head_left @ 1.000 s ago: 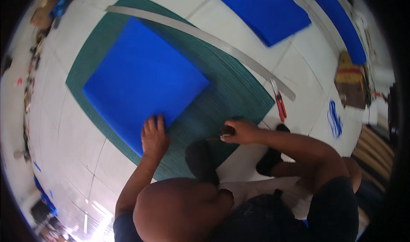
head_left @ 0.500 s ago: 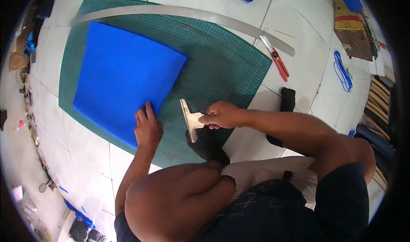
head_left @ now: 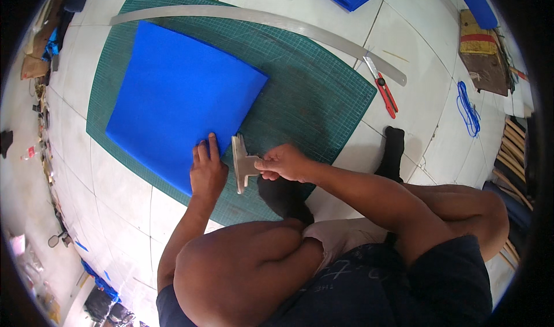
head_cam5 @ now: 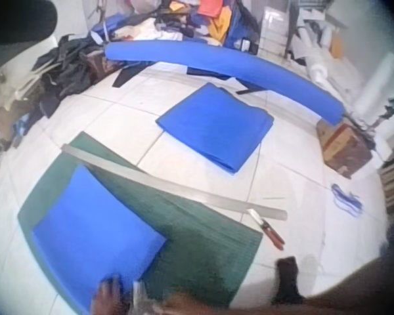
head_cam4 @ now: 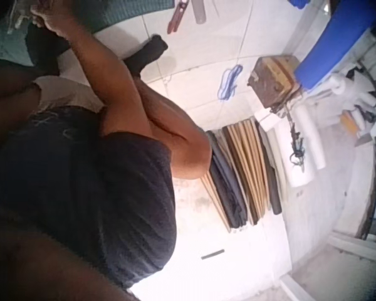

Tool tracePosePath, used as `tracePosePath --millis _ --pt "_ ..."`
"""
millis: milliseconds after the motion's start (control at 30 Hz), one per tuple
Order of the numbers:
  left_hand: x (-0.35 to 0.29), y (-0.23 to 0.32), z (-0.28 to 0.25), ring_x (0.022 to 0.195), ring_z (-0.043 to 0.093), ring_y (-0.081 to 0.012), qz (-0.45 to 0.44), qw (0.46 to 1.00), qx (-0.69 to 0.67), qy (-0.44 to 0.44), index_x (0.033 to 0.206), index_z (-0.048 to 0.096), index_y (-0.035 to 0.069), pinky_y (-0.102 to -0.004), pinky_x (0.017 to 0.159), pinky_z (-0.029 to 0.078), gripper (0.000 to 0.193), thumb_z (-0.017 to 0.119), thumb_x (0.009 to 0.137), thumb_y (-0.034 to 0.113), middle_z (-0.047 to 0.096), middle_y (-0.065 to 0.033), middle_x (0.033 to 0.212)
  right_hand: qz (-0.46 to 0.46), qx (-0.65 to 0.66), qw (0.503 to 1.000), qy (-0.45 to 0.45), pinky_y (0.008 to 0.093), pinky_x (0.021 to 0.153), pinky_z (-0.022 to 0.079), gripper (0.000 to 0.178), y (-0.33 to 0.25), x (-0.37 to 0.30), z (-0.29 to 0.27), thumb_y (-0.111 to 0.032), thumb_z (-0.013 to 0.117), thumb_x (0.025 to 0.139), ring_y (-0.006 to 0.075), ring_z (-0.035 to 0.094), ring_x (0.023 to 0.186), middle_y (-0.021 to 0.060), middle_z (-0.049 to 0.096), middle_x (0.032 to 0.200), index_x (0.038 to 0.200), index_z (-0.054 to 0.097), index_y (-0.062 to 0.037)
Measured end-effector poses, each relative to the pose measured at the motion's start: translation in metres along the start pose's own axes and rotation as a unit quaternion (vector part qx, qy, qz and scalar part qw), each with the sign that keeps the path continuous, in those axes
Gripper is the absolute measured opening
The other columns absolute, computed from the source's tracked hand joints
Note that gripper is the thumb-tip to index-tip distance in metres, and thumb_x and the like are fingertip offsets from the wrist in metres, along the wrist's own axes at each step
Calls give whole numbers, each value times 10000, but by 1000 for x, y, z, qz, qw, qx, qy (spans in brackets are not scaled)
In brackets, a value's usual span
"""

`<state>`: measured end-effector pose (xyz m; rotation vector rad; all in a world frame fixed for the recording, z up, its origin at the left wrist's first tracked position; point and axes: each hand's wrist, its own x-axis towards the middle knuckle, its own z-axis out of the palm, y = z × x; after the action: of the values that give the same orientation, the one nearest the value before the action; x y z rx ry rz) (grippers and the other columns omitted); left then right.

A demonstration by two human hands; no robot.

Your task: The person cuts blue fabric into sections using a utility knife and a long metal ruler, then folds and secures the pieces with a clamp.

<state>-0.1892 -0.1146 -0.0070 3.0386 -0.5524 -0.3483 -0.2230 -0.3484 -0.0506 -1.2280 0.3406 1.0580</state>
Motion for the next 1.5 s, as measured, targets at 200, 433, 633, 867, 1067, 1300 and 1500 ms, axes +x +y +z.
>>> tracePosePath --millis 200,433,633,867,1067,1300,1500 --pt "-1 -5 9 1085 591 -426 31 998 16 52 1374 470 -34 -430 800 593 634 613 763 61 565 -256 1184 8 10 1000 -10 254 596 531 362 -3 5 3 -326 687 930 135 656 657 102 696 780 920 680 35" --pt "-4 -7 3 1126 570 -412 35 999 23 35 1409 435 -23 -413 785 598 691 686 795 171 550 -239 1209 3 39 999 -3 254 661 560 371 -23 18 6 -328 685 935 135 672 741 113 695 865 978 667 40" --pt "-1 -13 -32 1261 457 -379 25 994 -46 -99 1492 319 43 -398 846 586 923 801 726 226 462 -193 1311 -52 130 989 51 268 697 572 352 -34 29 -11 -312 682 938 156 687 800 107 694 886 996 663 34" --pt "-2 -12 -32 1284 430 -382 10 993 -39 -108 1509 286 68 -407 888 574 976 818 704 217 430 -184 1341 -98 205 964 139 247 653 552 342 -22 32 27 -298 672 947 135 676 758 91 689 855 983 660 42" --pt "0 -9 -34 1278 421 -403 -12 990 -58 -124 1520 272 85 -451 943 533 977 798 712 241 411 -217 1338 -97 213 963 131 249 652 550 352 -20 32 34 -312 671 947 130 669 766 85 684 885 990 650 36" --pt "-12 -34 -29 1207 499 -373 -89 986 -134 45 1373 473 19 -454 960 480 689 746 788 259 539 -189 1223 65 -78 995 -1 264 550 528 528 -80 16 -14 -512 724 859 115 627 671 81 658 800 904 638 7" --pt "-53 -110 10 986 596 -298 -520 749 -284 297 1257 550 -44 -415 843 477 603 720 866 383 620 -199 1115 -161 -203 934 248 303 621 522 547 -172 4 -94 -510 761 815 154 609 690 95 634 775 890 654 21"
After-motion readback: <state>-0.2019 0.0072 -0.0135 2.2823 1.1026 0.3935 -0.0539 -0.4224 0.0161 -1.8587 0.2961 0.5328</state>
